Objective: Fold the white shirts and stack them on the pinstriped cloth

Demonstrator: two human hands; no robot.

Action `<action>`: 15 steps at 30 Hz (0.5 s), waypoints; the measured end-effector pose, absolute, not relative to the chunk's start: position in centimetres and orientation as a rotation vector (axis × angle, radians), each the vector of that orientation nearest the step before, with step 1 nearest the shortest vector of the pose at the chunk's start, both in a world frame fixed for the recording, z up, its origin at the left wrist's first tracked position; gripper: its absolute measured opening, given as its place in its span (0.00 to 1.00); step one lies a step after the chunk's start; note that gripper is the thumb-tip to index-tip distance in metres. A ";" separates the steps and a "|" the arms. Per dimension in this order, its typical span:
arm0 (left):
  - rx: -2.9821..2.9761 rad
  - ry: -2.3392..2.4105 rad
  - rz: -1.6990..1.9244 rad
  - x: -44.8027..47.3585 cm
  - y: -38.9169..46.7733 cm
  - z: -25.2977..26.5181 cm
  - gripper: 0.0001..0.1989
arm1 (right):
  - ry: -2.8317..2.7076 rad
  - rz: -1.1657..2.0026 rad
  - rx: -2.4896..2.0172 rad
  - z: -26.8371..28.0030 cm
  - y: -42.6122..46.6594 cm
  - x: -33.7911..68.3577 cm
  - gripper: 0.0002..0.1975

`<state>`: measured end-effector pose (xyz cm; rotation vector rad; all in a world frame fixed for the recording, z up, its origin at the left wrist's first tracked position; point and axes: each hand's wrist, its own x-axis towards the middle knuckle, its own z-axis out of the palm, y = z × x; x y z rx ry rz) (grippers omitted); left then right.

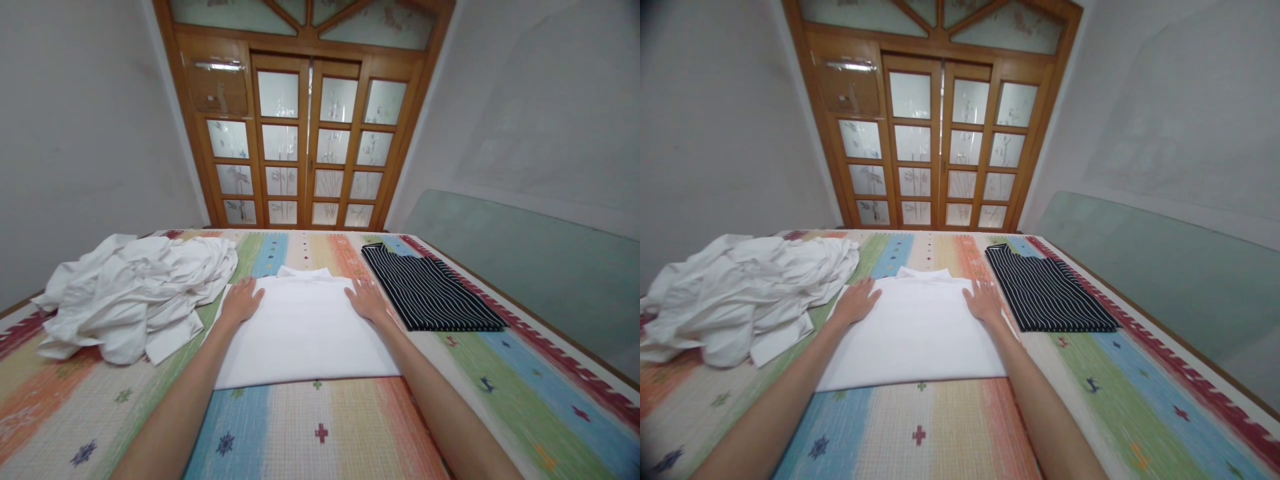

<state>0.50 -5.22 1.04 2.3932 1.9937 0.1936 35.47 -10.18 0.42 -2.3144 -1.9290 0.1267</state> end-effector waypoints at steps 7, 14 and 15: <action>2.453 2.003 0.219 0.6 -5.4 0.9 0.30 | -1.947 0.102 -2.320 0.4 -10.2 35.3 0.34; 2.527 1.960 0.336 1.1 -5.6 0.5 0.27 | -1.955 0.087 -2.320 0.0 -10.1 35.4 0.34; 2.555 1.919 0.357 1.2 -5.7 0.5 0.27 | -1.955 0.079 -2.324 0.0 -10.1 35.4 0.34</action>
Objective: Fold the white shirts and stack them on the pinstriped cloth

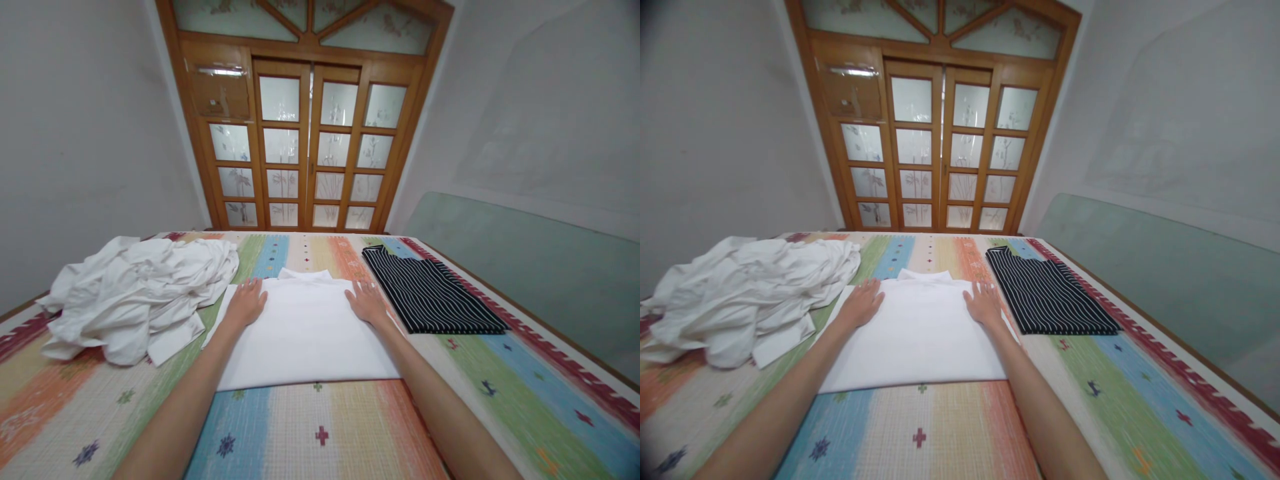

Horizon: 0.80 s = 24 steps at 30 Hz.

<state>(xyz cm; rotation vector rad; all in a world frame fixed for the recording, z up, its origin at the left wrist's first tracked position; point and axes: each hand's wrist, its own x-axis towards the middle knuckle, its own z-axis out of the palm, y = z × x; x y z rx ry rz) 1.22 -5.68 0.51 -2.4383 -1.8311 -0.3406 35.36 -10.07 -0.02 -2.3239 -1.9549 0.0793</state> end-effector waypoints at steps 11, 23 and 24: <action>-2.387 -1.825 -0.394 0.9 -3.8 2.3 0.20 | -1.943 0.069 -2.319 0.0 -10.2 35.3 0.34; -2.257 -1.702 -0.506 0.5 -2.8 3.0 0.20 | -1.918 0.101 -2.306 0.2 -10.2 35.2 0.34; -2.249 -1.710 -0.495 0.5 -2.8 3.1 0.22 | -1.912 0.102 -2.305 0.3 -10.3 35.1 0.34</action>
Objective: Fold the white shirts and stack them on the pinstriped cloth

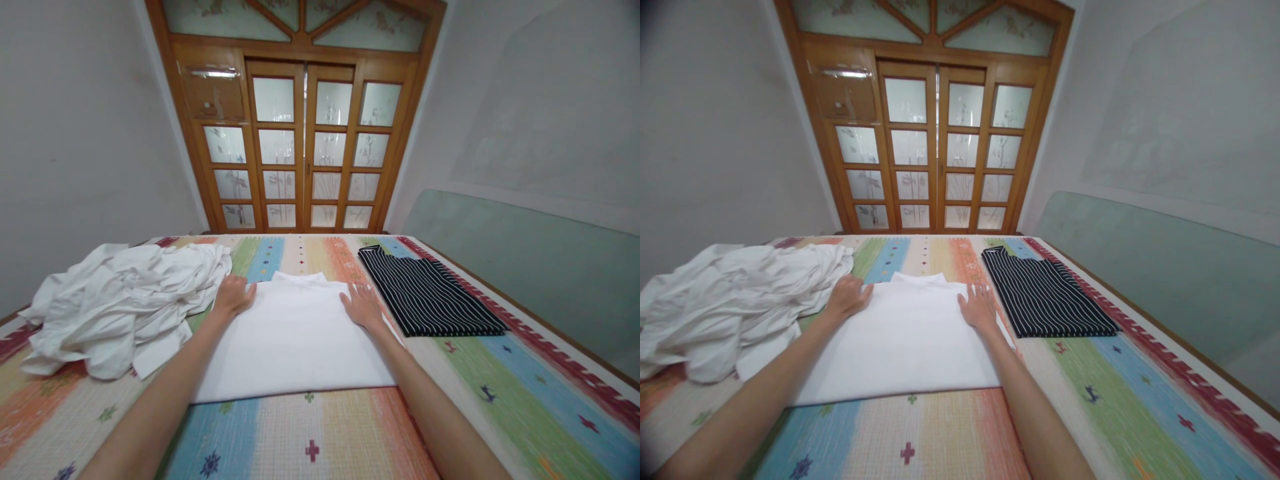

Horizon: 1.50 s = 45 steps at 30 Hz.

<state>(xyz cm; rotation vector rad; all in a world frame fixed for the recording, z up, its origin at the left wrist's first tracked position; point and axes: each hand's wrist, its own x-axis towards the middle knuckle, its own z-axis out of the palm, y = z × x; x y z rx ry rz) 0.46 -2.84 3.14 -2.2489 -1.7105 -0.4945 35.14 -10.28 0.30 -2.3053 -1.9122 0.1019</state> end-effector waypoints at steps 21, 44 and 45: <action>-2.159 -1.759 -0.557 -0.6 -2.2 2.2 0.17 | -1.898 0.103 -2.297 0.6 -10.4 35.0 0.33; -2.111 -1.778 -0.405 -0.8 -4.9 2.8 0.16 | -1.673 -0.015 -2.444 1.0 -9.6 34.5 0.31; -2.114 -1.800 -0.406 -0.6 -5.1 3.0 0.16 | -1.677 -0.076 -2.411 1.2 -9.8 34.0 0.30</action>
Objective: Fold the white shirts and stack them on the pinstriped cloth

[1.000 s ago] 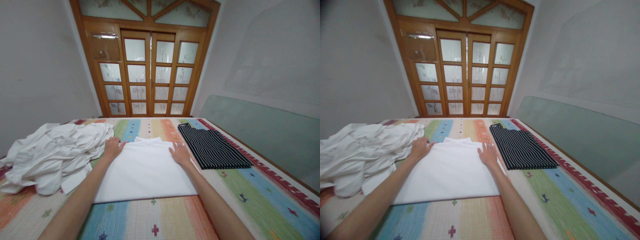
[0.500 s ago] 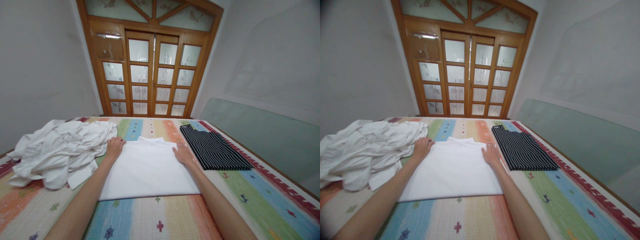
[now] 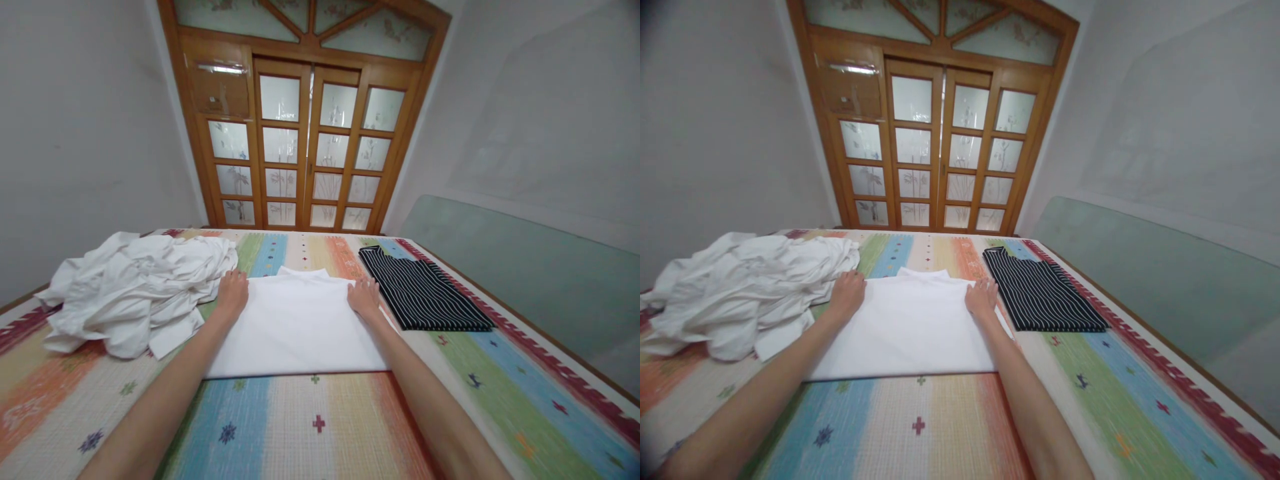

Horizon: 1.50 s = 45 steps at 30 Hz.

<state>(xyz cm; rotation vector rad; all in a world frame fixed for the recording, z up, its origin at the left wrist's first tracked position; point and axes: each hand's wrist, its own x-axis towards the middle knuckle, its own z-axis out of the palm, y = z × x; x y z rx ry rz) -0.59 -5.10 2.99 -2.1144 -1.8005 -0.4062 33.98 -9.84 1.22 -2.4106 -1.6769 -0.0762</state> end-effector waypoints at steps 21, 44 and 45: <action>-2.570 -1.797 -0.196 3.1 -7.3 1.2 0.30 | -2.208 0.189 -2.118 1.3 -10.8 32.0 0.34; -2.438 -1.938 -0.179 -1.3 -8.5 0.7 0.32 | -1.984 0.072 -2.153 2.4 -10.0 31.5 0.28; -2.440 -1.939 -0.186 -1.3 -8.5 0.6 0.32 | -2.014 0.055 -2.060 2.8 -9.7 30.3 0.28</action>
